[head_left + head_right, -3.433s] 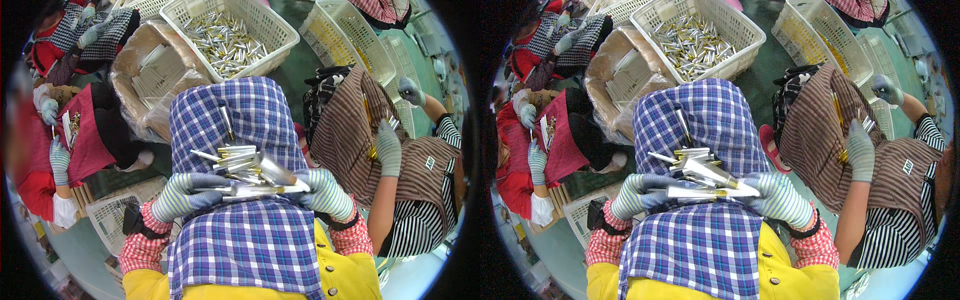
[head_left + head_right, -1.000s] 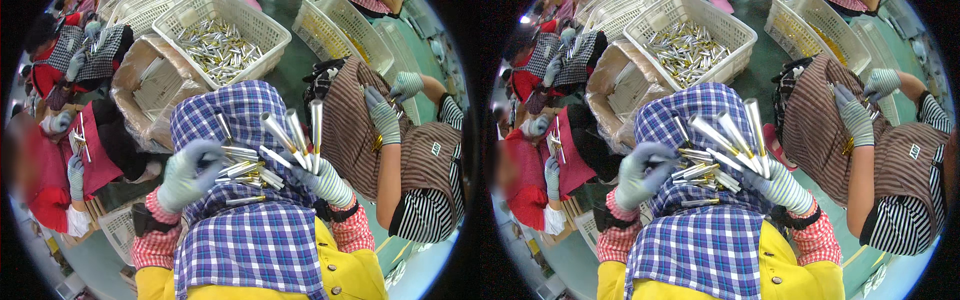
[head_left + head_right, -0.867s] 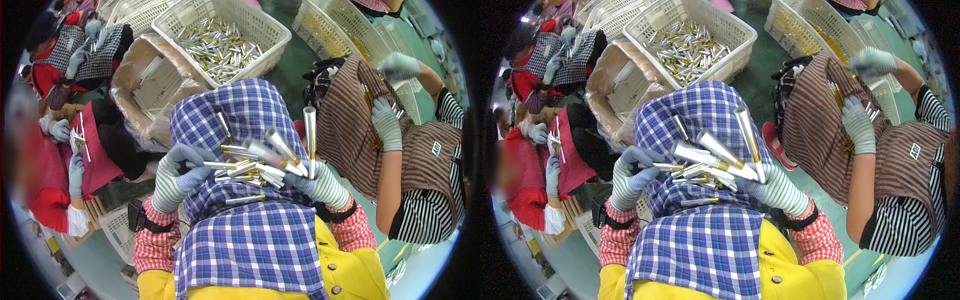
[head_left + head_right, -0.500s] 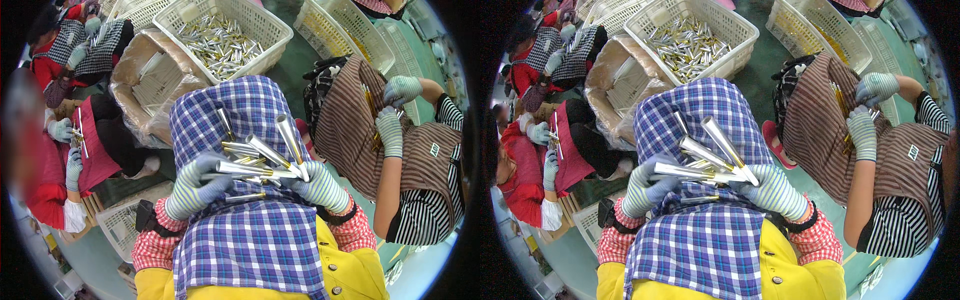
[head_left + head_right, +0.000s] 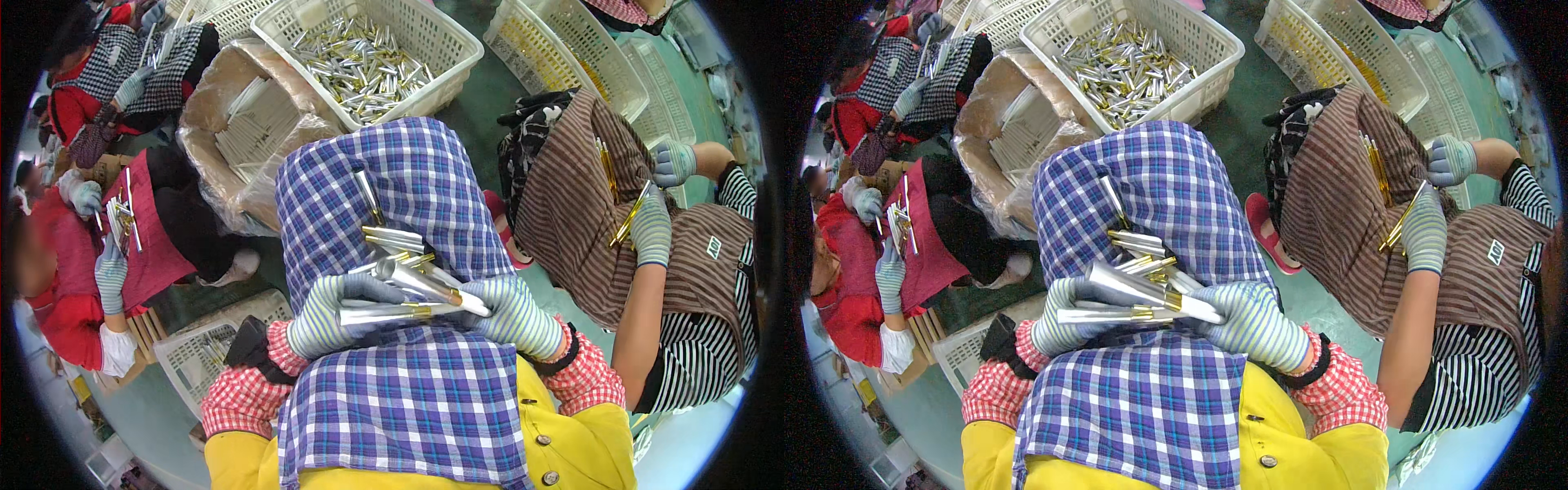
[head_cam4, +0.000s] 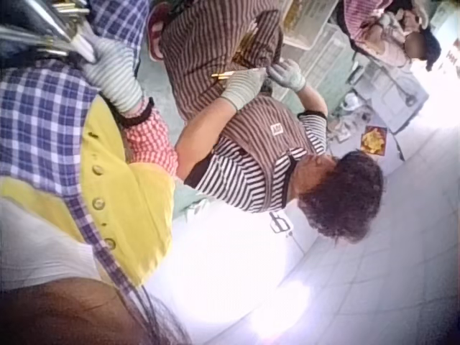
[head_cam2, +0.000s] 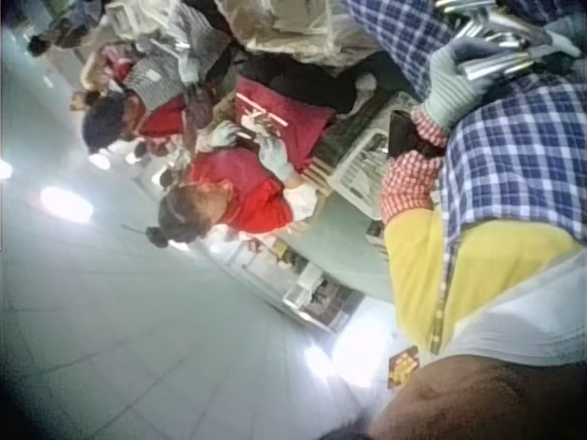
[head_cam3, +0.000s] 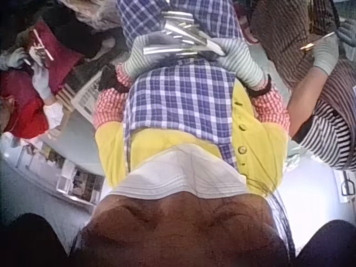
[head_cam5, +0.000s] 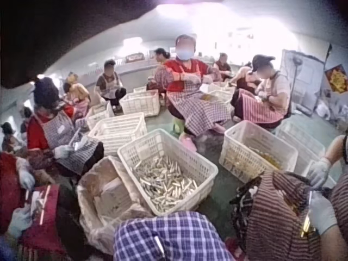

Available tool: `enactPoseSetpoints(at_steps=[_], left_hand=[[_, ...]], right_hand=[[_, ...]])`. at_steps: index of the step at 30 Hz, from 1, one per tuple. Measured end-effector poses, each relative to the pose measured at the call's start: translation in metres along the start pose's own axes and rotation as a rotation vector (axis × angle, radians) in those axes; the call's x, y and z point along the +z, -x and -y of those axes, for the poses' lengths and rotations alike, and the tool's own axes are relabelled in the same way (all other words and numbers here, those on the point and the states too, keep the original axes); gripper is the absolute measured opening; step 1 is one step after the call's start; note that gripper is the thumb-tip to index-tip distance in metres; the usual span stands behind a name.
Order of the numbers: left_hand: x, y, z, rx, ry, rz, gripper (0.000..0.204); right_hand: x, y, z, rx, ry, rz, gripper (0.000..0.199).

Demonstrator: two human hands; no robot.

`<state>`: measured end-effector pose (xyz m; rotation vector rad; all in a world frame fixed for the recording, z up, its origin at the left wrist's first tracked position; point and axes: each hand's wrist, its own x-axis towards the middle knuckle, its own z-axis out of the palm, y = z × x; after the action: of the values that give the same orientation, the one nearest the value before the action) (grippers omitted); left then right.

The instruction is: The recorder is manually assembling small tubular components by inserting parts together in a factory setting.

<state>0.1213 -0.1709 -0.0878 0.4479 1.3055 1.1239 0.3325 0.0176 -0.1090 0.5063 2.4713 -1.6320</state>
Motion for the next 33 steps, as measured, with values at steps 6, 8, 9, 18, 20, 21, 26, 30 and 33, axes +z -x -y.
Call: enactPoseSetpoints(at_steps=[6, 8, 9, 18, 20, 21, 26, 30, 33], left_hand=[[-0.003, -0.012, -0.017, 0.091, -0.042, -0.047, 0.038], [-0.008, -0.028, -0.028, 0.257, 0.017, -0.022, 0.044], [-0.016, -0.034, -0.032, 0.24, -0.01, -0.033, 0.043], [-0.024, -0.062, -0.01, 0.456, -1.179, -0.201, 0.028], [-0.032, -0.051, -0.014, 0.692, -0.968, -0.34, 0.027], [-0.035, -0.044, -0.013, 0.581, -0.722, -0.394, 0.026], [-0.045, -0.012, -0.01, 0.347, -0.202, -0.479, 0.022], [-0.048, 0.002, 0.003, 0.216, -0.2, -0.471, 0.021], [-0.058, 0.009, 0.014, 0.145, -0.549, -0.415, 0.018]], right_hand=[[0.004, -0.005, -0.008, 0.162, -0.251, -0.077, 0.027], [-0.006, -0.011, 0.004, 0.224, -0.473, -0.149, 0.031], [-0.012, -0.013, 0.007, 0.292, -0.547, -0.163, 0.033], [-0.014, -0.012, 0.011, 0.418, -0.055, -0.135, 0.045], [-0.012, -0.01, 0.01, 0.371, 0.028, -0.156, 0.045], [-0.012, -0.009, 0.01, 0.324, 0.113, -0.174, 0.046], [-0.011, -0.027, 0.019, 0.298, 0.33, -0.038, 0.049], [-0.025, -0.01, 0.006, 0.242, -0.058, -0.279, 0.036], [-0.06, 0.006, 0.038, 0.455, -0.182, -0.211, 0.031]])
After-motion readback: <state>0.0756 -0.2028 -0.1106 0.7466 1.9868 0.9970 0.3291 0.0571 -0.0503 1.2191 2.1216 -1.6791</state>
